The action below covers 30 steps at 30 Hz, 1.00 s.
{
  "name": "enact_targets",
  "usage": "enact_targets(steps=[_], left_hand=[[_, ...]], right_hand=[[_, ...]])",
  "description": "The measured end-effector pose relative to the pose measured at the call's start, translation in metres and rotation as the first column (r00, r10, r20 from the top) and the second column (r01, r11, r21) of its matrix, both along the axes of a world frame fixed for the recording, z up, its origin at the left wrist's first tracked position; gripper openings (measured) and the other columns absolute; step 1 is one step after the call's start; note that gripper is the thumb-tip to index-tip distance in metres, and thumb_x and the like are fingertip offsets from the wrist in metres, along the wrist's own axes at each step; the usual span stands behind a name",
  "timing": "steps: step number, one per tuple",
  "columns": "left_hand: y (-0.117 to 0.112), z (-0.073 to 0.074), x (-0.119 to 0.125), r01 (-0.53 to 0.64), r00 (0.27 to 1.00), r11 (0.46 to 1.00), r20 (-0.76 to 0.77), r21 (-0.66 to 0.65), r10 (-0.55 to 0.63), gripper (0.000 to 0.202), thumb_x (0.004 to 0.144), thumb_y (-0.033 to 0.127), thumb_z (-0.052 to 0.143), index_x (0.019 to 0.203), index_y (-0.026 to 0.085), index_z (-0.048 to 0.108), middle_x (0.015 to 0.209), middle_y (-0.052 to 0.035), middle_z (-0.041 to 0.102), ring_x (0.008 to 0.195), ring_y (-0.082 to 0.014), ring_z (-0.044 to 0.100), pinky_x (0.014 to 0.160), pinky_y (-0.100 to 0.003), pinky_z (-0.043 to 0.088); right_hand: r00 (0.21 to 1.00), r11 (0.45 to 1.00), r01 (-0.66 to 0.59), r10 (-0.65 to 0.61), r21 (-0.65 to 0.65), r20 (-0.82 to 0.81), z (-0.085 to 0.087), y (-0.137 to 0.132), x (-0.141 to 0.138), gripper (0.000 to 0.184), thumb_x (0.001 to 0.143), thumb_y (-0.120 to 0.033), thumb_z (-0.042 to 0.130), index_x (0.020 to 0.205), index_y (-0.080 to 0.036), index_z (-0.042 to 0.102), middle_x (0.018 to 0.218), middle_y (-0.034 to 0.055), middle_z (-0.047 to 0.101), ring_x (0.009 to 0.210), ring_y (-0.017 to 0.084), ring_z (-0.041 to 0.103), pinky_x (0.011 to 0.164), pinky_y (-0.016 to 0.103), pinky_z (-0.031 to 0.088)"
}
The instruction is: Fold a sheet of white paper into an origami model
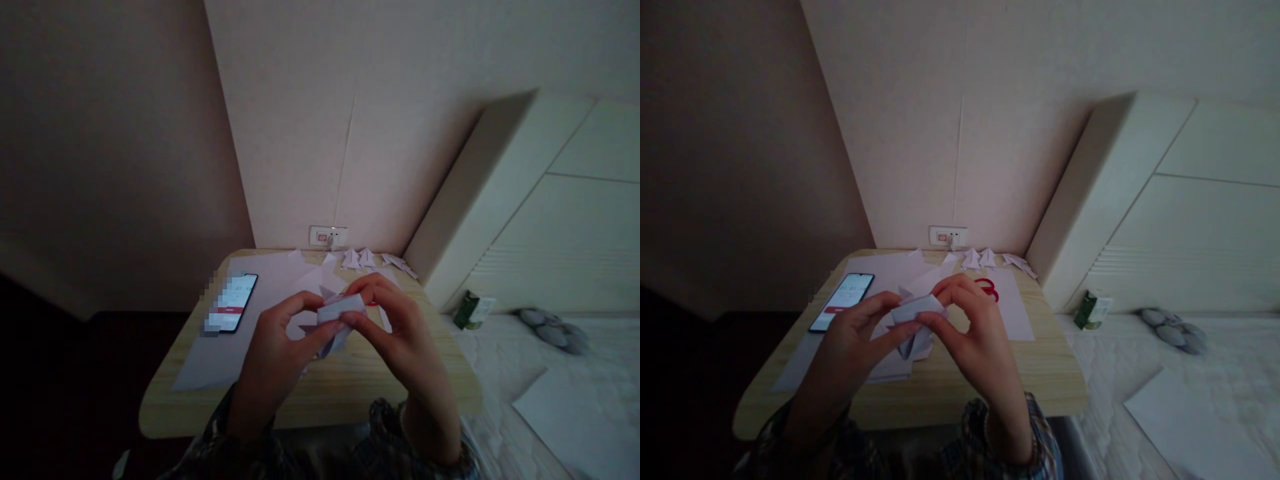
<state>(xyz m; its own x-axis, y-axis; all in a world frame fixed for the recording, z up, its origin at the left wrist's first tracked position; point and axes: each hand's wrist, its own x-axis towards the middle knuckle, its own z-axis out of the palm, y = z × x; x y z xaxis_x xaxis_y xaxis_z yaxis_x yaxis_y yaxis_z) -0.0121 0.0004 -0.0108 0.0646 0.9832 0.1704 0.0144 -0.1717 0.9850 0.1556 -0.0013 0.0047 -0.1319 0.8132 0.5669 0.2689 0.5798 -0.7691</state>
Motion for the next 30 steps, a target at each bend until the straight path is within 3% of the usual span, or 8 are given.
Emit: enact_targets(steps=[3, 6, 11, 15, 21, 30], left_hand=[[0.0, 0.004, 0.0, -0.015, 1.0, 0.999, -0.009, 0.042, 0.015, 0.005, 0.071, 0.023, 0.078, 0.071, 0.023, 0.073, 0.068, 0.0057, 0.07, 0.065, -0.0122, 0.062, 0.06, -0.019, 0.048], [-0.001, 0.008, 0.001, -0.047, 0.999, 0.997, -0.004, 0.066, 0.047, 0.008, 0.071, 0.02, 0.077, 0.069, 0.022, 0.07, 0.066, 0.0062, 0.067, 0.065, -0.0111, 0.061, 0.061, -0.018, 0.047], [-0.002, 0.003, 0.002, -0.078, 0.993, 0.994, 0.095, 0.072, 0.071, 0.011, 0.072, 0.018, 0.077, 0.069, 0.022, 0.066, 0.067, 0.0064, 0.065, 0.068, -0.011, 0.06, 0.062, -0.017, 0.048], [-0.003, -0.001, 0.003, -0.058, 0.991, 0.996, 0.123, 0.069, 0.049, 0.014, 0.072, 0.016, 0.076, 0.069, 0.022, 0.064, 0.067, 0.006, 0.065, 0.067, -0.0117, 0.06, 0.061, -0.018, 0.048], [-0.002, 0.003, 0.0, -0.031, 0.995, 0.993, 0.095, 0.118, 0.02, 0.015, 0.072, 0.012, 0.075, 0.069, 0.022, 0.064, 0.067, 0.0056, 0.067, 0.069, -0.0125, 0.064, 0.065, -0.019, 0.05], [-0.01, 0.009, 0.009, -0.042, 0.965, 0.999, 0.258, 0.005, 0.04, 0.015, 0.07, 0.012, 0.075, 0.069, 0.021, 0.063, 0.066, 0.0063, 0.064, 0.067, -0.0114, 0.06, 0.064, -0.019, 0.047]], right_hand=[[0.997, 0.999, -0.003, 0.0, -0.038, -0.082, -0.002, 0.0, 0.0, 0.007, 0.087, -0.024, 0.074, 0.084, -0.024, 0.068, 0.088, 0.0001, 0.069, 0.086, 0.017, 0.063, 0.079, 0.03, 0.05], [0.984, 0.993, -0.003, -0.018, -0.116, -0.177, -0.004, 0.0, -0.001, 0.022, 0.082, -0.024, 0.079, 0.1, -0.027, 0.067, 0.095, -0.0006, 0.071, 0.088, 0.017, 0.065, 0.079, 0.029, 0.052], [0.967, 0.97, -0.13, 0.077, -0.207, -0.245, -0.005, 0.003, -0.002, 0.014, 0.081, -0.026, 0.08, 0.085, -0.024, 0.066, 0.077, -0.0034, 0.067, 0.075, 0.014, 0.064, 0.071, 0.025, 0.052], [0.919, 0.954, -0.186, 0.084, -0.234, -0.386, -0.004, 0.003, -0.006, 0.027, 0.077, -0.027, 0.084, 0.092, -0.026, 0.063, 0.075, -0.0059, 0.063, 0.071, 0.012, 0.061, 0.067, 0.024, 0.052], [0.885, 0.96, -0.2, 0.091, -0.198, -0.456, -0.005, 0.002, -0.009, 0.037, 0.076, -0.026, 0.086, 0.104, -0.028, 0.063, 0.075, -0.007, 0.062, 0.073, 0.011, 0.06, 0.071, 0.024, 0.052], [0.869, 0.963, -0.198, 0.085, -0.185, -0.488, -0.003, 0.0, -0.012, 0.033, 0.075, -0.025, 0.087, 0.098, -0.028, 0.064, 0.076, -0.0063, 0.06, 0.071, 0.01, 0.059, 0.066, 0.021, 0.051]])
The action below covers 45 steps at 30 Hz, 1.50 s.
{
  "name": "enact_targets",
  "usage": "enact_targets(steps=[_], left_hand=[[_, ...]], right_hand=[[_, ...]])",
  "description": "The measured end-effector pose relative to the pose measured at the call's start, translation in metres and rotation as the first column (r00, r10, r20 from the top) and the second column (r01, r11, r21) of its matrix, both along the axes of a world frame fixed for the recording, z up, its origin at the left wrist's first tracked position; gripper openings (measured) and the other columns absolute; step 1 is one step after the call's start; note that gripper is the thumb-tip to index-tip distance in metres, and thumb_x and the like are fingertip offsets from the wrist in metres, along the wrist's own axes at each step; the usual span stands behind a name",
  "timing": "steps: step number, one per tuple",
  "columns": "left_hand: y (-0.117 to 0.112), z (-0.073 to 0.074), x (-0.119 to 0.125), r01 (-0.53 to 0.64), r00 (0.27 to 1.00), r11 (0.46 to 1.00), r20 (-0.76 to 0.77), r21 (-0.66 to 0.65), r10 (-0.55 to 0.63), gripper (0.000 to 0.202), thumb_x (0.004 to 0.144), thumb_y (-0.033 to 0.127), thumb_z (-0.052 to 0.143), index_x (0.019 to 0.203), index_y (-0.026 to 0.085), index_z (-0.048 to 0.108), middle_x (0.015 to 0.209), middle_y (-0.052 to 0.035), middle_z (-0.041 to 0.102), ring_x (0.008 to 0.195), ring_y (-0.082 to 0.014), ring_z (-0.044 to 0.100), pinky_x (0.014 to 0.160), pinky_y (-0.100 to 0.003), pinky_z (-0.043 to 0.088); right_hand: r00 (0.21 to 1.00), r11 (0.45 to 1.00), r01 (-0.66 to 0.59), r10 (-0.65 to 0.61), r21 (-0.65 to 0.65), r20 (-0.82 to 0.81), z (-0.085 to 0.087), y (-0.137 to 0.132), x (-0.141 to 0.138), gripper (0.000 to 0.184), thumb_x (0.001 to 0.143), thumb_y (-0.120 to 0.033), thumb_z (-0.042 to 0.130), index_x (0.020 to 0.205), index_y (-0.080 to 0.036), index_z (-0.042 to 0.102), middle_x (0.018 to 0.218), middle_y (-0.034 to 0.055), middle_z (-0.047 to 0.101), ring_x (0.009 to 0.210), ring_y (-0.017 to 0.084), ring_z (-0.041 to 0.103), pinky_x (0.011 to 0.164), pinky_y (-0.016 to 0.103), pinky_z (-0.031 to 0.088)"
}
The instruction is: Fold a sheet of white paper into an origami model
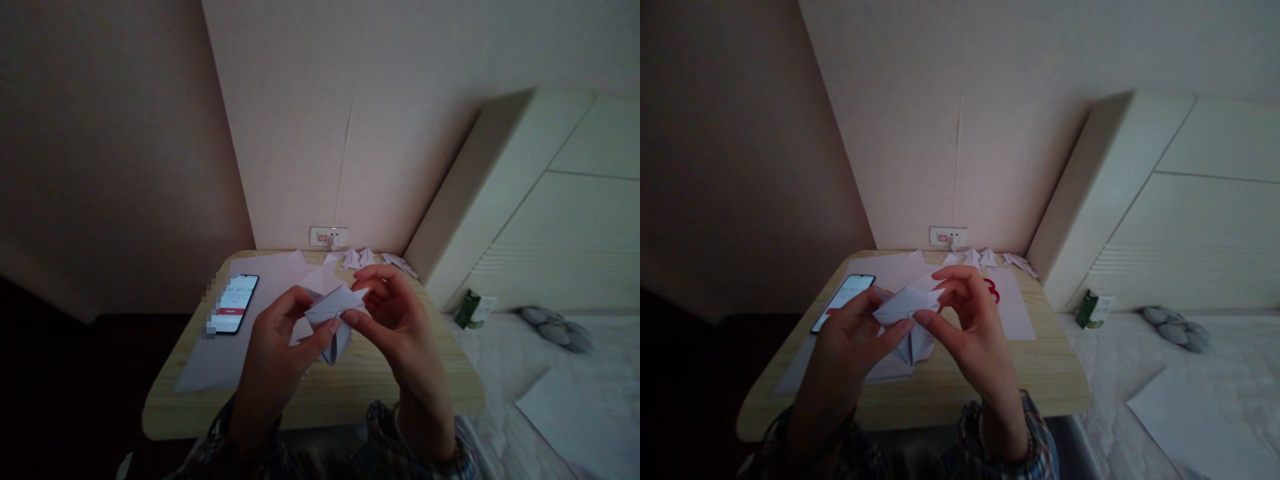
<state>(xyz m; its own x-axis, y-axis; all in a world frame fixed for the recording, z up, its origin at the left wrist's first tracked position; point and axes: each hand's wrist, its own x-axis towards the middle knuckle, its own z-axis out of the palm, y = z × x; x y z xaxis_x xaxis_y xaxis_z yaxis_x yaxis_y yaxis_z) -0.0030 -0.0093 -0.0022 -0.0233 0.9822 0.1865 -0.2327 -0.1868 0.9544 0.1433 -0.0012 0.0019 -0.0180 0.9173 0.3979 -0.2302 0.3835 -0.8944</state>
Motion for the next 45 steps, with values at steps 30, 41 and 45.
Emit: enact_targets(steps=[30, 41, 45], left_hand=[[0.007, -0.0008, 0.0033, -0.18, 0.955, 0.983, 0.23, -0.045, 0.186, 0.019, 0.064, 0.013, 0.081, 0.066, 0.019, 0.063, 0.063, 0.0057, 0.07, 0.062, -0.0101, 0.065, 0.06, -0.017, 0.052], [0.0047, -0.0006, 0.0054, -0.185, 0.961, 0.982, 0.206, -0.027, 0.186, 0.02, 0.062, 0.012, 0.081, 0.068, 0.02, 0.064, 0.063, 0.0055, 0.071, 0.061, -0.0111, 0.066, 0.059, -0.019, 0.054], [0.0042, -0.0016, 0.0059, -0.239, 0.962, 0.971, 0.133, 0.001, 0.237, 0.022, 0.062, 0.012, 0.083, 0.068, 0.02, 0.063, 0.063, 0.0057, 0.069, 0.063, -0.0122, 0.066, 0.061, -0.02, 0.054]], right_hand=[[0.937, 0.998, 0.018, -0.037, 0.058, 0.348, 0.002, -0.0005, 0.0074, 0.018, 0.084, -0.039, 0.077, 0.078, -0.023, 0.07, 0.082, 0.0016, 0.072, 0.084, 0.019, 0.066, 0.078, 0.033, 0.052], [0.929, 0.999, 0.05, -0.049, 0.006, 0.367, 0.0018, -0.004, 0.0019, 0.029, 0.082, -0.035, 0.077, 0.065, -0.022, 0.059, 0.068, -0.0021, 0.065, 0.068, 0.016, 0.06, 0.066, 0.028, 0.045], [0.929, 0.999, 0.05, -0.05, 0.011, 0.366, 0.001, -0.0045, 0.0037, 0.026, 0.083, -0.03, 0.076, 0.066, -0.022, 0.058, 0.069, -0.002, 0.065, 0.068, 0.016, 0.061, 0.065, 0.028, 0.044]])
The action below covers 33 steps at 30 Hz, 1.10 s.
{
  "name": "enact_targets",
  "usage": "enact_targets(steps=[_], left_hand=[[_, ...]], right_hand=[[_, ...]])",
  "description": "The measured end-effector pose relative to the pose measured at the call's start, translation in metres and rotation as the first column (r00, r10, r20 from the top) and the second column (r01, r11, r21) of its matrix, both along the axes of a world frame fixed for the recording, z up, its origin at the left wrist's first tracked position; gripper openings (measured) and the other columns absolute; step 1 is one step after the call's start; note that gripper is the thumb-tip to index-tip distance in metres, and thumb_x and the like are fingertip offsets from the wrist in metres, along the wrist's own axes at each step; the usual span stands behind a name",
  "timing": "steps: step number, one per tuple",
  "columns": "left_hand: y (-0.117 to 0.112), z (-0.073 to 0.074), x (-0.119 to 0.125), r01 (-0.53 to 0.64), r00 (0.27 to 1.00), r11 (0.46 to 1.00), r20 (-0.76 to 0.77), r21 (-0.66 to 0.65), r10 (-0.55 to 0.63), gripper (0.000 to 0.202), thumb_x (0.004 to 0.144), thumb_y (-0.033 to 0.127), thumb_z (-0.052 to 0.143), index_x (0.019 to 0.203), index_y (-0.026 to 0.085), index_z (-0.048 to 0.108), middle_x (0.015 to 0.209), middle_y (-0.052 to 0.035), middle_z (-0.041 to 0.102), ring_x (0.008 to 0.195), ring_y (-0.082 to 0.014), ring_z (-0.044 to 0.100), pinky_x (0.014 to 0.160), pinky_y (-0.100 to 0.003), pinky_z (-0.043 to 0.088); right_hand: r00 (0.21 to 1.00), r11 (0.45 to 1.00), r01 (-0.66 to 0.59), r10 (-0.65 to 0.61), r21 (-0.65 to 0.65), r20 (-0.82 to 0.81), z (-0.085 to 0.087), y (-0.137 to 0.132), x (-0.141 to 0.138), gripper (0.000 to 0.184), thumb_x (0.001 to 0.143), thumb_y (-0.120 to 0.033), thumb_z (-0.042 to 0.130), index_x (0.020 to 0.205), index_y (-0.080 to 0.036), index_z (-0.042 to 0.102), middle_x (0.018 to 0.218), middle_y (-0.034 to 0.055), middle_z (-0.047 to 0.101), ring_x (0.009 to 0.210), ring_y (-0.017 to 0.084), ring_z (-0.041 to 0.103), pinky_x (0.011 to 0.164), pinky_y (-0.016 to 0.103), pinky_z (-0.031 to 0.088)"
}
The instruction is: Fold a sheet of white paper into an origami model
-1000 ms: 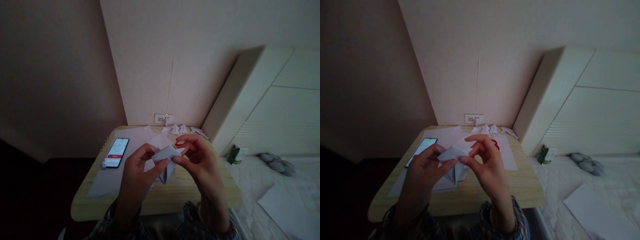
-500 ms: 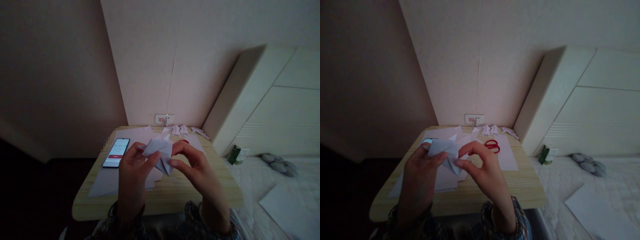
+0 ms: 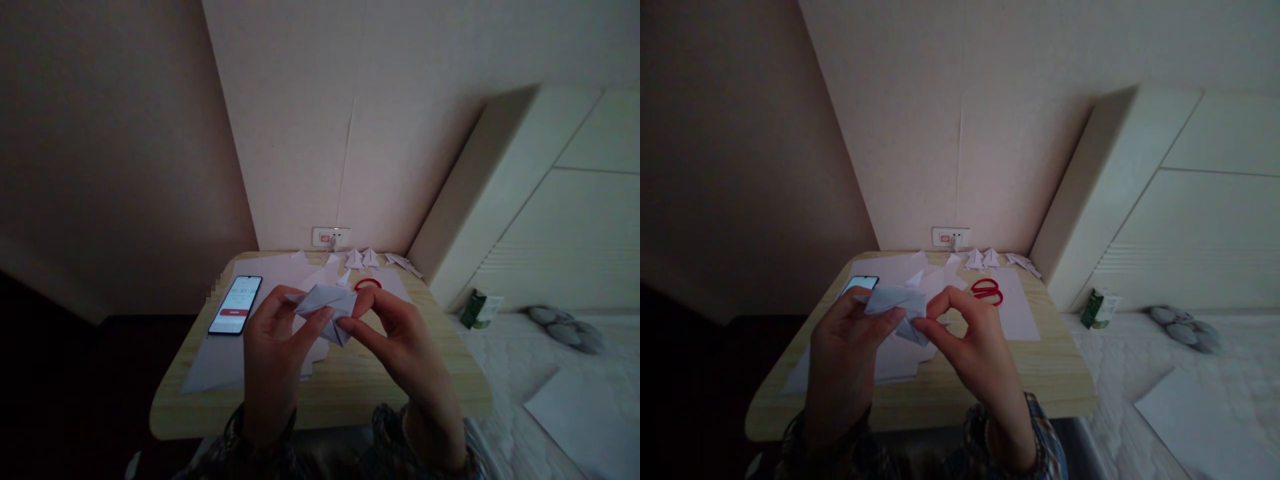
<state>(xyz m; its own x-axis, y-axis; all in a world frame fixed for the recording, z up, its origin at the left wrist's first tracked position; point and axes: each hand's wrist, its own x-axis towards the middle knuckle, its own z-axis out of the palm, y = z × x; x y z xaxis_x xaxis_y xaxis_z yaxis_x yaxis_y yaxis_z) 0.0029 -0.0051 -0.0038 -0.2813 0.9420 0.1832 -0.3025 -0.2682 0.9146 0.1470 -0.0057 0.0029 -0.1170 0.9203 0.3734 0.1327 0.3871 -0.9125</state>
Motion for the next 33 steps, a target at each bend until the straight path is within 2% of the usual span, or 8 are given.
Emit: enact_targets(steps=[7, 13, 17, 20, 22, 24, 28, 33], left_hand=[[0.002, -0.002, -0.001, 0.016, 0.999, 1.0, -0.035, 0.004, -0.016, 0.023, 0.063, 0.016, 0.083, 0.071, 0.021, 0.063, 0.068, 0.0044, 0.07, 0.069, -0.0151, 0.069, 0.068, -0.024, 0.057], [0.0, 0.004, -0.006, 0.057, 0.99, 0.998, -0.131, -0.003, -0.057, 0.023, 0.063, 0.014, 0.082, 0.077, 0.023, 0.066, 0.072, 0.0046, 0.071, 0.072, -0.0162, 0.071, 0.068, -0.025, 0.056], [0.0, 0.008, -0.012, 0.141, 0.968, 0.99, -0.208, -0.017, -0.141, 0.029, 0.061, 0.014, 0.085, 0.084, 0.023, 0.069, 0.074, 0.0046, 0.073, 0.07, -0.0147, 0.07, 0.065, -0.022, 0.053], [0.001, 0.009, -0.014, 0.172, 0.952, 0.985, -0.253, -0.016, -0.17, 0.019, 0.065, 0.014, 0.082, 0.078, 0.022, 0.071, 0.069, 0.0043, 0.073, 0.067, -0.014, 0.068, 0.064, -0.021, 0.051], [0.001, 0.007, -0.014, 0.161, 0.96, 0.987, -0.228, -0.017, -0.16, 0.011, 0.067, 0.013, 0.079, 0.068, 0.021, 0.07, 0.066, 0.0038, 0.071, 0.066, -0.014, 0.066, 0.064, -0.022, 0.051], [0.002, 0.005, -0.012, 0.119, 0.984, 0.993, -0.135, -0.012, -0.12, 0.014, 0.067, 0.013, 0.079, 0.062, 0.02, 0.068, 0.062, 0.0042, 0.069, 0.063, -0.0132, 0.065, 0.062, -0.022, 0.051], [0.006, 0.0, -0.009, 0.035, 0.999, 0.999, 0.011, 0.014, -0.035, 0.019, 0.066, 0.013, 0.081, 0.061, 0.02, 0.065, 0.062, 0.0053, 0.068, 0.063, -0.0115, 0.062, 0.061, -0.021, 0.051], [0.009, -0.004, -0.008, -0.018, 0.998, 0.999, 0.065, 0.042, 0.016, 0.019, 0.064, 0.018, 0.084, 0.06, 0.019, 0.066, 0.061, 0.0042, 0.067, 0.061, -0.0113, 0.06, 0.059, -0.021, 0.051]], right_hand=[[0.998, 0.999, 0.016, -0.019, 0.039, 0.065, 0.002, -0.001, 0.0, 0.026, 0.083, -0.028, 0.075, 0.066, -0.023, 0.056, 0.071, -0.0014, 0.065, 0.071, 0.017, 0.061, 0.066, 0.029, 0.045], [0.989, 0.999, 0.007, -0.013, 0.044, 0.146, 0.001, 0.0, 0.007, 0.024, 0.085, -0.028, 0.073, 0.068, -0.024, 0.055, 0.074, -0.0011, 0.065, 0.074, 0.018, 0.061, 0.07, 0.03, 0.045], [0.984, 0.999, -0.022, 0.016, 0.032, 0.18, 0.003, 0.0, 0.012, 0.02, 0.085, -0.025, 0.072, 0.071, -0.023, 0.057, 0.075, -0.0015, 0.065, 0.076, 0.018, 0.062, 0.071, 0.031, 0.045], [0.978, 0.998, -0.049, 0.041, 0.034, 0.204, 0.004, 0.0, 0.013, 0.018, 0.085, -0.025, 0.072, 0.073, -0.023, 0.058, 0.075, -0.0015, 0.065, 0.074, 0.018, 0.061, 0.07, 0.03, 0.046], [0.984, 0.998, -0.043, 0.034, 0.047, 0.178, 0.004, -0.001, 0.012, 0.016, 0.086, -0.027, 0.071, 0.075, -0.023, 0.06, 0.076, -0.0011, 0.065, 0.074, 0.018, 0.061, 0.07, 0.031, 0.047], [0.993, 0.998, -0.017, 0.01, 0.054, 0.118, 0.003, 0.0, 0.011, 0.011, 0.086, -0.029, 0.071, 0.081, -0.024, 0.063, 0.08, 0.0, 0.067, 0.078, 0.018, 0.062, 0.072, 0.031, 0.048], [1.0, 1.0, -0.002, 0.002, -0.006, 0.017, 0.0, 0.003, 0.01, 0.011, 0.086, -0.034, 0.071, 0.089, -0.025, 0.066, 0.08, -0.0001, 0.066, 0.077, 0.018, 0.062, 0.072, 0.031, 0.048], [0.987, 0.976, -0.119, 0.098, -0.18, -0.125, 0.001, 0.008, 0.008, 0.034, 0.078, -0.053, 0.077, 0.076, -0.023, 0.061, 0.066, -0.0037, 0.057, 0.063, 0.015, 0.054, 0.061, 0.028, 0.041]])
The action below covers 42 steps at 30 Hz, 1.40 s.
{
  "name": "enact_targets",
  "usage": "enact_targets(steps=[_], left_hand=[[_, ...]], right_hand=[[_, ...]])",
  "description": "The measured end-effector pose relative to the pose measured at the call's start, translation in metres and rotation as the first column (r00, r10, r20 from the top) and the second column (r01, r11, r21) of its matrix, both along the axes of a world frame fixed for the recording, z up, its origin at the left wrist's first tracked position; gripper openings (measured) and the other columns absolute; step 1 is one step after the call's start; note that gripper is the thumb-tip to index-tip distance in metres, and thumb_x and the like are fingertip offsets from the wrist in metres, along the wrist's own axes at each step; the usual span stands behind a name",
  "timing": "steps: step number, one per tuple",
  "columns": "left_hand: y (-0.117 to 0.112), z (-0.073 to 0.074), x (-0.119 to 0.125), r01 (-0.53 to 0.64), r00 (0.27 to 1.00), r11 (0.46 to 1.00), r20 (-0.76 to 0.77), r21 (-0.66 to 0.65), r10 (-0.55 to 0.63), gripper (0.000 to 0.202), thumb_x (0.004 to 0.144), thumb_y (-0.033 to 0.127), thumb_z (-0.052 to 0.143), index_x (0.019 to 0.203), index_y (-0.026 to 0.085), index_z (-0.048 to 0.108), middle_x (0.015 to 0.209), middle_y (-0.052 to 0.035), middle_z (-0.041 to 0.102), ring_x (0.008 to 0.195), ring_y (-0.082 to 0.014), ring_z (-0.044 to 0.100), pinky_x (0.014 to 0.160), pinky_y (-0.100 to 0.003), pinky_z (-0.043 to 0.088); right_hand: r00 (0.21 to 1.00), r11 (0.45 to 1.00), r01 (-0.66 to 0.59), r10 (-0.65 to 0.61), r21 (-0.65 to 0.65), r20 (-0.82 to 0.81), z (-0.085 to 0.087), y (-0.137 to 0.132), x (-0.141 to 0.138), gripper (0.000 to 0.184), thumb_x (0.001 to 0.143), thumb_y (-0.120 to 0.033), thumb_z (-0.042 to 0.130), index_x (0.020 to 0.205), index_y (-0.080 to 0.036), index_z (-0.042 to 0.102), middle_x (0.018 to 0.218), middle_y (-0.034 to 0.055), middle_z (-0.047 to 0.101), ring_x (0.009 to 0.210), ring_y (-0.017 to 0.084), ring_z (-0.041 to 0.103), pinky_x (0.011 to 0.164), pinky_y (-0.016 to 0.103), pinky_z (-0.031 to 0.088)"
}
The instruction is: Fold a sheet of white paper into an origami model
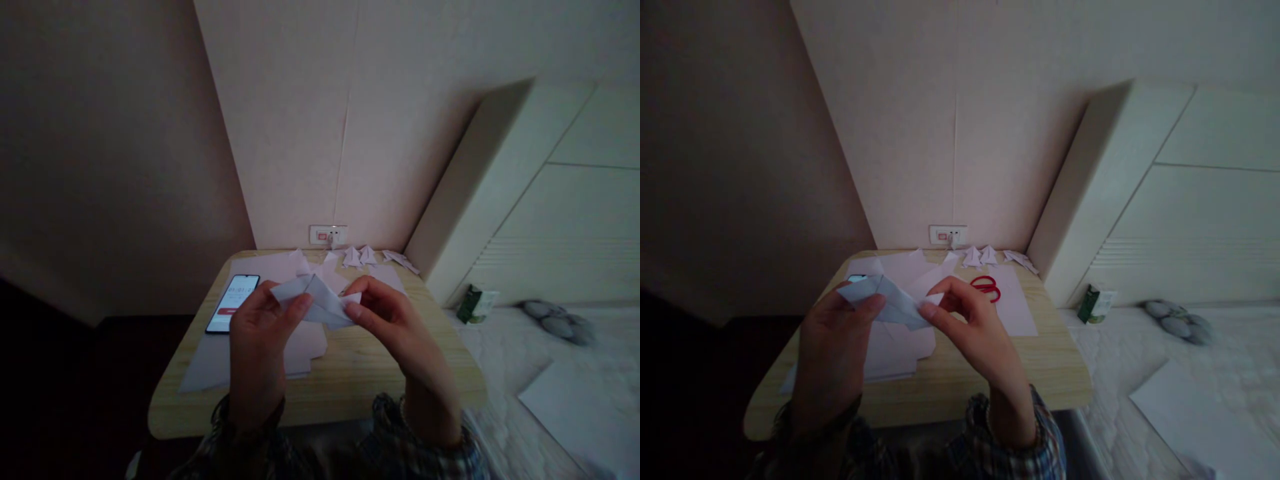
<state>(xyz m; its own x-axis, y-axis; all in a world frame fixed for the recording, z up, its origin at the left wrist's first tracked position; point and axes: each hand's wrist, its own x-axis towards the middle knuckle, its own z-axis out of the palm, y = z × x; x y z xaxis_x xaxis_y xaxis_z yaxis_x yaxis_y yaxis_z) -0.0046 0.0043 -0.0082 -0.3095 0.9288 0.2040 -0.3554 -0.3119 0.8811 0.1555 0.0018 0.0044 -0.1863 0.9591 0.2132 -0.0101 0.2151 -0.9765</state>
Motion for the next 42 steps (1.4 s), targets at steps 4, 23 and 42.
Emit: enact_targets(steps=[4, 23, 42], left_hand=[[0.0, 0.0, 0.001, -0.011, 1.0, 1.0, -0.003, -0.013, 0.011, 0.018, 0.062, 0.015, 0.084, 0.058, 0.019, 0.066, 0.06, 0.0033, 0.07, 0.06, -0.0117, 0.063, 0.059, -0.02, 0.054], [-0.004, 0.002, -0.001, 0.029, 0.995, 0.999, -0.097, 0.04, -0.025, 0.017, 0.064, 0.007, 0.08, 0.06, 0.021, 0.07, 0.06, 0.0065, 0.071, 0.061, -0.0088, 0.067, 0.06, -0.014, 0.054], [-0.002, 0.001, 0.003, 0.105, 0.991, 0.991, 0.094, -0.081, -0.098, 0.028, 0.06, 0.016, 0.082, 0.06, 0.021, 0.055, 0.059, 0.0078, 0.063, 0.055, -0.0086, 0.055, 0.053, -0.017, 0.046]], right_hand=[[0.998, 0.996, -0.048, 0.046, -0.08, -0.035, 0.001, 0.001, 0.002, 0.041, 0.07, -0.057, 0.083, 0.075, -0.022, 0.063, 0.067, -0.0038, 0.058, 0.064, 0.013, 0.052, 0.06, 0.026, 0.039], [0.994, 1.0, -0.005, 0.005, 0.002, 0.111, -0.003, -0.001, 0.01, 0.024, 0.078, -0.039, 0.079, 0.074, -0.022, 0.062, 0.069, -0.0028, 0.06, 0.067, 0.016, 0.058, 0.066, 0.03, 0.045], [0.984, 0.974, 0.161, -0.146, 0.159, -0.099, 0.0, -0.004, 0.002, 0.014, 0.082, -0.028, 0.075, 0.073, -0.022, 0.067, 0.071, -0.0022, 0.064, 0.071, 0.014, 0.059, 0.066, 0.027, 0.045]])
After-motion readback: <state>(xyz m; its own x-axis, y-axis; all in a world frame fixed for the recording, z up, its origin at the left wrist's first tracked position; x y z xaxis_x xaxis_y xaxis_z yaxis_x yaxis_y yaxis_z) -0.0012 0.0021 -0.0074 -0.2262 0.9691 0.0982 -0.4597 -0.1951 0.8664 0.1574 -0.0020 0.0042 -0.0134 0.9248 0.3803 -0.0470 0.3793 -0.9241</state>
